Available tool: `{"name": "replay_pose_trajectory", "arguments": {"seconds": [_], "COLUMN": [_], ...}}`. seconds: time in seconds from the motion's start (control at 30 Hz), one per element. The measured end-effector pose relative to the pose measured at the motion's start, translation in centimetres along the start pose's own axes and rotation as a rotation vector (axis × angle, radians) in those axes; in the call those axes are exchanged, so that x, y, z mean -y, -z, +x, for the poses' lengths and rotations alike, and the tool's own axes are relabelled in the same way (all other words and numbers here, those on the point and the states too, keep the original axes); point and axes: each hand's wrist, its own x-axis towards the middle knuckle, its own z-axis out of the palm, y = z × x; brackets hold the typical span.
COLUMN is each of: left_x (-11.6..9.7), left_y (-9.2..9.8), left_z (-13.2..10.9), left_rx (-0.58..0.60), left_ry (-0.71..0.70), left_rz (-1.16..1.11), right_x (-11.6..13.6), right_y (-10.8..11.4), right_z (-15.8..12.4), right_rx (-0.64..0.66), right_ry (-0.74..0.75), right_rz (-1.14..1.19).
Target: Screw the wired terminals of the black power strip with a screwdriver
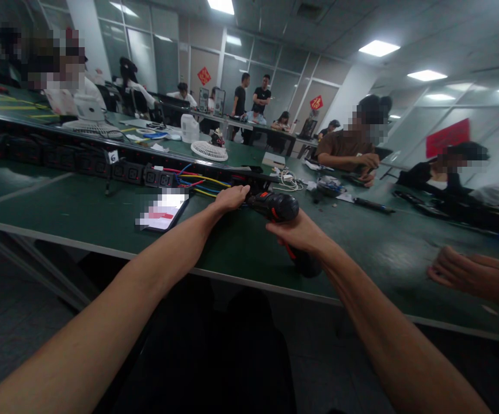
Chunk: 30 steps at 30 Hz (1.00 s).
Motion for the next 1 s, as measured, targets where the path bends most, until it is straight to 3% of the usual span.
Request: {"name": "replay_pose_trajectory", "arguments": {"seconds": [1.0], "left_x": [-0.26], "left_y": [0.19], "left_z": [-0.04], "left_rx": [0.007], "left_ry": [0.026], "left_rz": [-0.019], "right_x": [0.00], "right_y": [0.00], "right_z": [-0.03], "right_rx": [-0.001], "right_ry": [-0.003], "right_rz": [0.008]}}
